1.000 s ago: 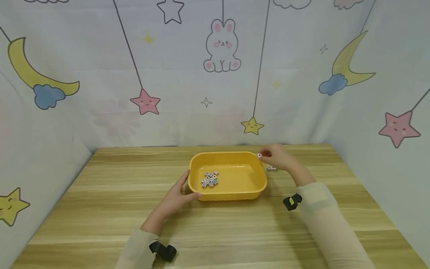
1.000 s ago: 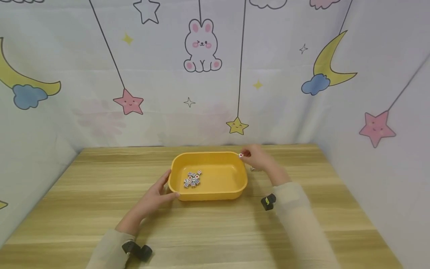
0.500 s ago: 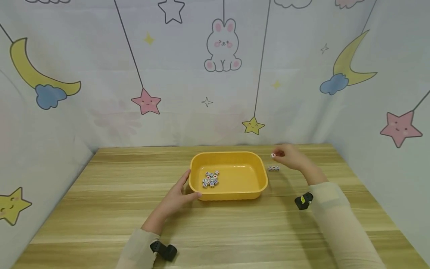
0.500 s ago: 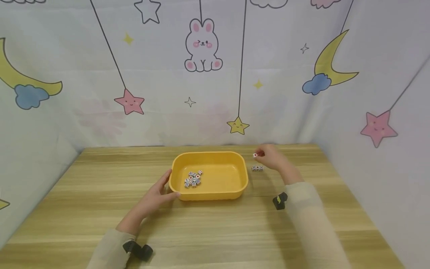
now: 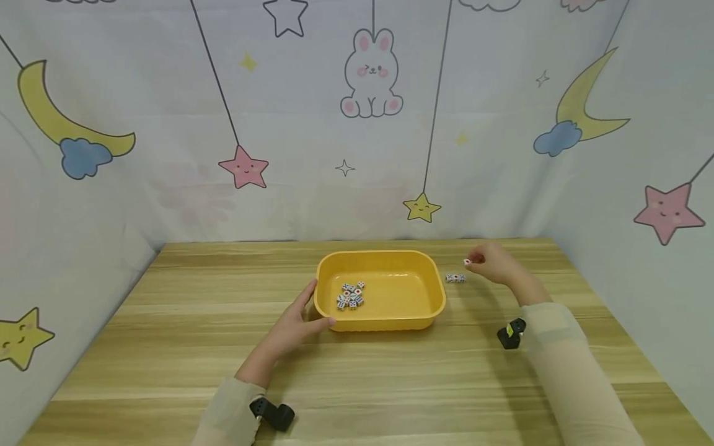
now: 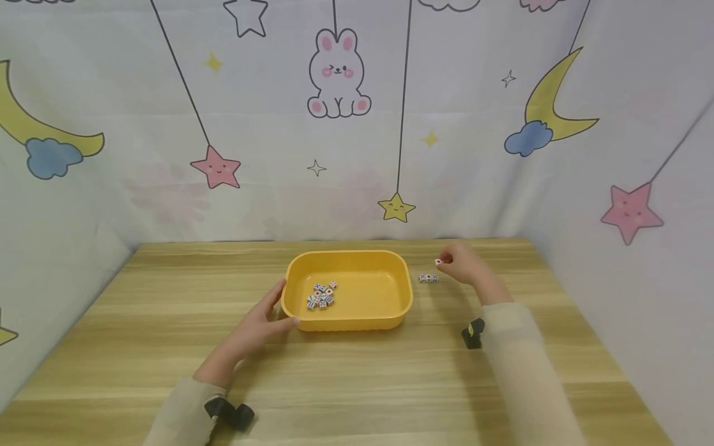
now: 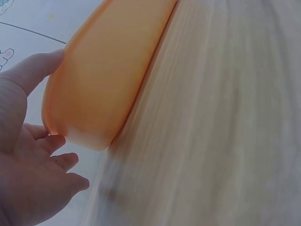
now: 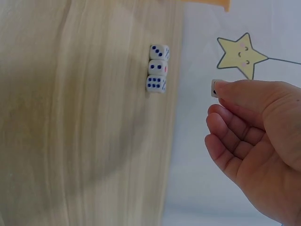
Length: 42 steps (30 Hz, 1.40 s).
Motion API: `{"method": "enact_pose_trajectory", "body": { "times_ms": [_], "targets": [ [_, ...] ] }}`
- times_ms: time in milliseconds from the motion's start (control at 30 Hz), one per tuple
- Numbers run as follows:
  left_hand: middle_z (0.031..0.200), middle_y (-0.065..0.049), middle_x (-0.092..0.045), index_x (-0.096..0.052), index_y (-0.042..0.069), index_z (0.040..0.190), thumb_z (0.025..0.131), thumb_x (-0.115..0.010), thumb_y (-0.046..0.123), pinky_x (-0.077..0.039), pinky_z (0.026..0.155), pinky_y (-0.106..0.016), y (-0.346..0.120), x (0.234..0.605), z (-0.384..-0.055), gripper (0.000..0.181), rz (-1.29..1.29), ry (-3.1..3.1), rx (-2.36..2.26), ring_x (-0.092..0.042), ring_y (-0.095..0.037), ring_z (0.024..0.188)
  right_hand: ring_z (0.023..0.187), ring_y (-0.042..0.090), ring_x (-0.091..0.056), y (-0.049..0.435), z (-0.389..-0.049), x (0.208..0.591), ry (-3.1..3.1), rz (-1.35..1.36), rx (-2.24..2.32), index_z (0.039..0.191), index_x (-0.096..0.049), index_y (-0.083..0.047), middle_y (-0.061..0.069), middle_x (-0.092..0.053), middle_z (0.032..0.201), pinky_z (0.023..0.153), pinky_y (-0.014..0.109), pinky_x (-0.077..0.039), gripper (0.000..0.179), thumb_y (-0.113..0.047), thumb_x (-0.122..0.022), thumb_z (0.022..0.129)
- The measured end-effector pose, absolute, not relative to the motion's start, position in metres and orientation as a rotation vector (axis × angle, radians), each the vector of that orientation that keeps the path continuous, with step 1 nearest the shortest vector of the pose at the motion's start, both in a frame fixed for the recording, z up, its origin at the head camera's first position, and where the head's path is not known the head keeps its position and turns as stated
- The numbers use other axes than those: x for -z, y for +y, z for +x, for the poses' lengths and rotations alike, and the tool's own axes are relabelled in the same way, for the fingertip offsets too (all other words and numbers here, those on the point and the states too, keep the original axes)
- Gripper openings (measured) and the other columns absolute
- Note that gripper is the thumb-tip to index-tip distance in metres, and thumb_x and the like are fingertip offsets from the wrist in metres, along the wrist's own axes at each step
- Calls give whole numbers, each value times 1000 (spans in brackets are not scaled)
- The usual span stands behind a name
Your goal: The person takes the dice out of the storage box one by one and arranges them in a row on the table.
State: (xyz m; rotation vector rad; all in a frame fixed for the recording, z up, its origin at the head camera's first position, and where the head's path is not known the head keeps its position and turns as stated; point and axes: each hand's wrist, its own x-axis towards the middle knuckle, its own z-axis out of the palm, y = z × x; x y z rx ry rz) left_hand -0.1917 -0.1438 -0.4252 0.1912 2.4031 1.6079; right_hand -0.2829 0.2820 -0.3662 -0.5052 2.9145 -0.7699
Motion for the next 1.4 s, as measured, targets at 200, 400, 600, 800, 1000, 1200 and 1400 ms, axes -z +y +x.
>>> {"method": "enact_pose_trajectory", "body": {
  "times_ms": [200, 400, 600, 800, 1000, 1200, 1400],
  "targets": [
    [162, -7, -8, -11, 19, 157, 82, -77, 33, -8, 116, -56, -143, 424, -192, 100, 179, 2408, -1613, -3, -35, 147, 80, 25, -60, 289, -285, 374, 2919, -462, 739, 96, -65, 8, 15, -65, 87, 70, 40, -52, 18, -8, -62, 90],
    [162, -8, -8, -12, 19, 157, 82, -77, 36, -8, 116, -58, -143, 424, -191, 101, 173, 2417, -1608, -2, -36, 147, 84, 29, -61, 293, -288, 383, 2919, -448, 720, 99, -66, 10, 18, -66, 90, 74, 44, -53, 21, -8, -61, 90],
    [162, -9, -9, -13, 19, 157, 83, -77, 32, -8, 115, -59, -143, 423, -190, 99, 169, 2418, -1611, -3, -36, 147, 85, 30, -61, 294, -289, 391, 2905, -413, 695, 98, -66, 10, 19, -66, 91, 77, 46, -52, 20, -8, -61, 90],
    [162, -8, -9, -12, 19, 157, 84, -76, 30, -8, 116, -58, -143, 423, -191, 98, 179, 2408, -1623, -3, -35, 147, 85, 28, -60, 293, -287, 396, 2877, -335, 679, 101, -66, 8, 17, -65, 91, 76, 44, -51, 24, -12, -59, 91],
    [162, -7, -8, -11, 19, 157, 85, -76, 25, -7, 116, -58, -142, 423, -190, 97, 181, 2385, -1647, -2, -35, 147, 84, 28, -60, 292, -286, 398, 2883, -342, 686, 97, -67, 6, 16, -65, 90, 75, 44, -51, 20, -12, -60, 91],
    [162, -7, -8, -11, 19, 157, 85, -76, 25, -7, 116, -58, -142, 423, -190, 97, 178, 2390, -1643, -2, -35, 147, 86, 31, -61, 294, -288, 403, 2908, -375, 670, 95, -67, 6, 17, -66, 90, 78, 47, -51, 18, -10, -62, 90],
    [162, -8, -8, -12, 18, 157, 84, -76, 27, -6, 116, -58, -142, 423, -190, 97, 176, 2394, -1639, -1, -34, 148, 85, 29, -61, 294, -289, 407, 2916, -408, 653, 94, -67, 6, 16, -67, 89, 79, 47, -50, 18, -11, -63, 89]
  ]
}}
